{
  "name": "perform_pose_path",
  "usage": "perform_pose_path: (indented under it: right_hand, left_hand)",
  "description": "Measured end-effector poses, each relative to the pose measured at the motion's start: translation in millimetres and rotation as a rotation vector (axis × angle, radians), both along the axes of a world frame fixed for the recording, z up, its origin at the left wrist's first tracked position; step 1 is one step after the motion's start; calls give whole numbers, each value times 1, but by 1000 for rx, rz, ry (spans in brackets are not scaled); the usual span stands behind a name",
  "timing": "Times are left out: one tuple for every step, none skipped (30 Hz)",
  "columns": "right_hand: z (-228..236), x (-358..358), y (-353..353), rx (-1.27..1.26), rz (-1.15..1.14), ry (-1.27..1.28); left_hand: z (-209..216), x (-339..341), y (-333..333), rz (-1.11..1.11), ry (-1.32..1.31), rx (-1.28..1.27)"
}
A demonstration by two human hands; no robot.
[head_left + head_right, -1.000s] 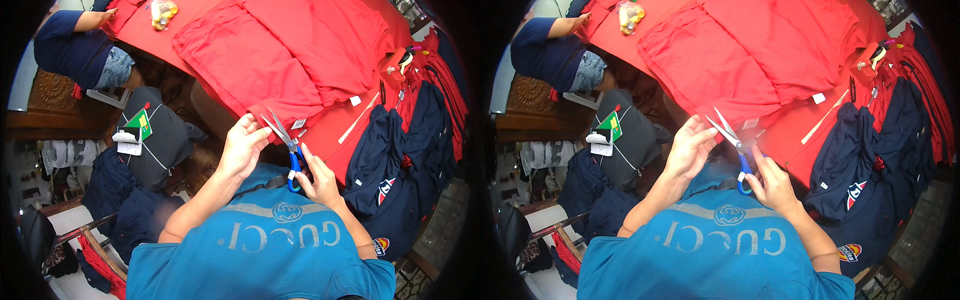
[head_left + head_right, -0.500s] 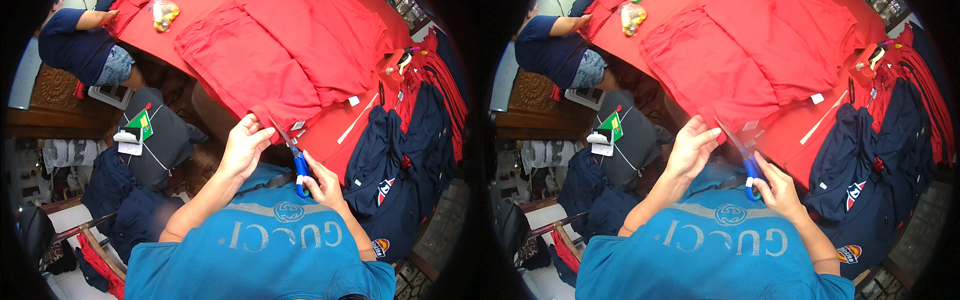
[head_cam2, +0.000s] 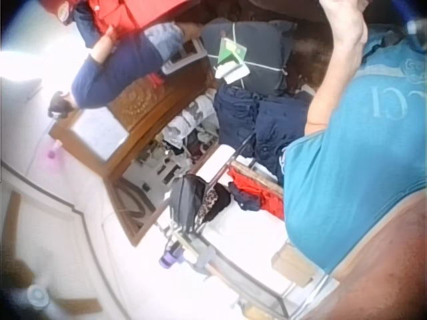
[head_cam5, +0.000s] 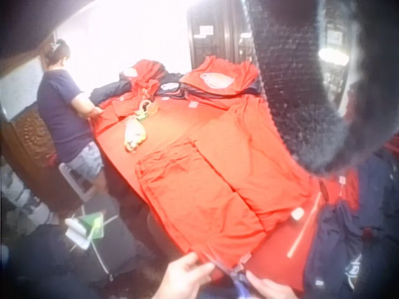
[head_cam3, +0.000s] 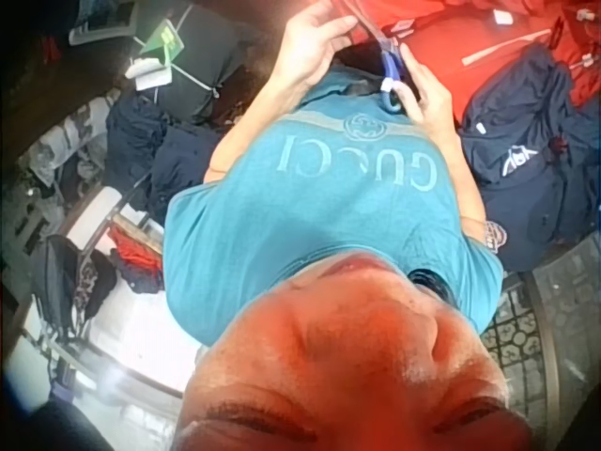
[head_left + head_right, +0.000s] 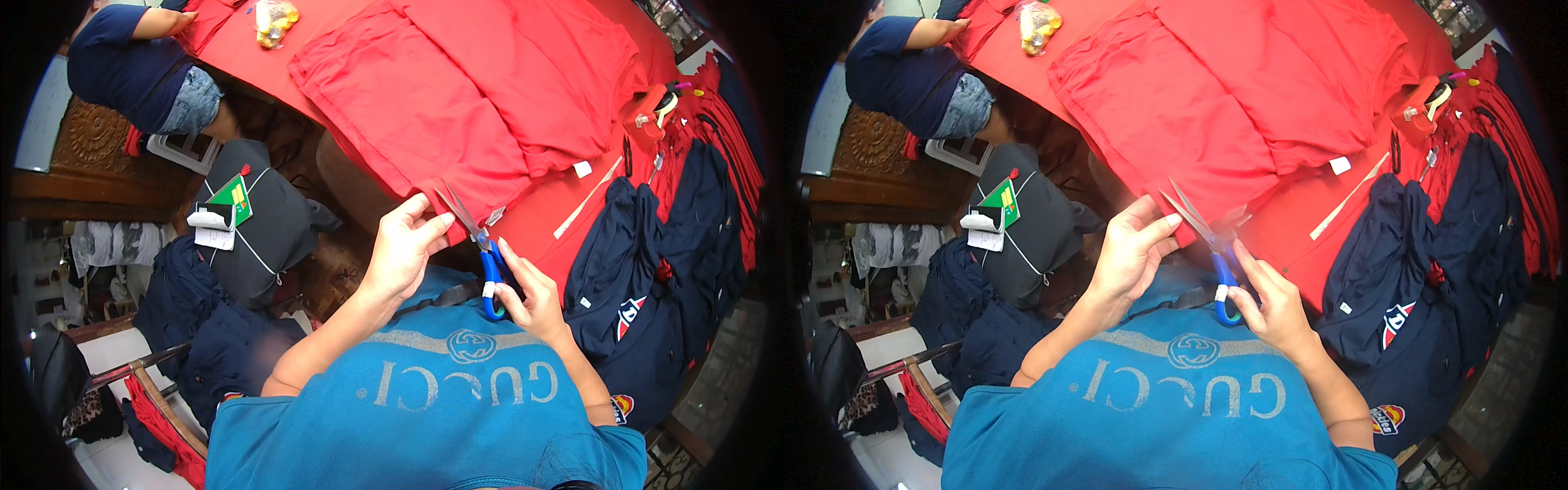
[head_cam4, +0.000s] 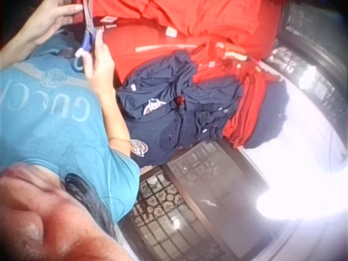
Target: The person processes a stack of red Dickies shirts by writing on tags with a pink marker, folding the shirts, and cutting off tags with scissors. The person handles the shirts one at a time, placing the finished items into a pile.
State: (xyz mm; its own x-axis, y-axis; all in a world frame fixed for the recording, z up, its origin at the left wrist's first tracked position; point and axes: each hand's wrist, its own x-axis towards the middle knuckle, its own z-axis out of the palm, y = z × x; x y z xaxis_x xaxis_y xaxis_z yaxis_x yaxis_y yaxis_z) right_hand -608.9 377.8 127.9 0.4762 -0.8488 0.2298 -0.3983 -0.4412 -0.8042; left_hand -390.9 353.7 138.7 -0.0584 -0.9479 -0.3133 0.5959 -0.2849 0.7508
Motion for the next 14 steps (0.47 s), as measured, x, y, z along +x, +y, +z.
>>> perform_pose_path:
  right_hand:
    - [-1, -2, 1, 102, -9, -35]
    - [-3, -5, 3, 204, -19, -71]
    - [-4, -6, 5, 306, -29, -106]
    - [-5, -7, 7, 297, -31, -103]
    - [-6, -7, 8, 289, -33, -100]
    - [-7, -7, 8, 280, -36, -97]
    - [-3, -7, 7, 230, -20, -56]
    - [3, -5, 6, 179, -5, -15]
    - [6, -3, 5, 129, 11, 26]
    - [6, -2, 4, 104, -2, 51]
    - [6, -2, 3, 87, -5, 53]
    - [5, -2, 2, 70, -7, 55]
    - [3, -2, 2, 52, -7, 56]
    - [3, -1, 2, 52, -6, 55]
  left_hand:
    - [1, 0, 0, 5, 7, -1]
    - [1, 0, 0, 4, 1, 2]
    - [0, 1, 0, 3, -5, 6]
    - [-1, 1, 0, 3, -10, 10]
    - [-2, 1, 1, 14, -6, -1]
    - [-2, 0, 1, 25, -2, -11]
    - [-3, 0, 1, 35, 2, -20]
    - [-4, 0, 1, 26, -18, -19]
    - [-6, 2, 2, 18, -37, -17]
    - [-7, 3, 2, 8, -56, -16]
    - [-7, 2, 2, 13, -63, -21]
    - [-7, 0, 2, 18, -71, -25]
    - [-7, 0, 2, 25, -80, -32]
    - [-6, 0, 2, 21, -83, -32]
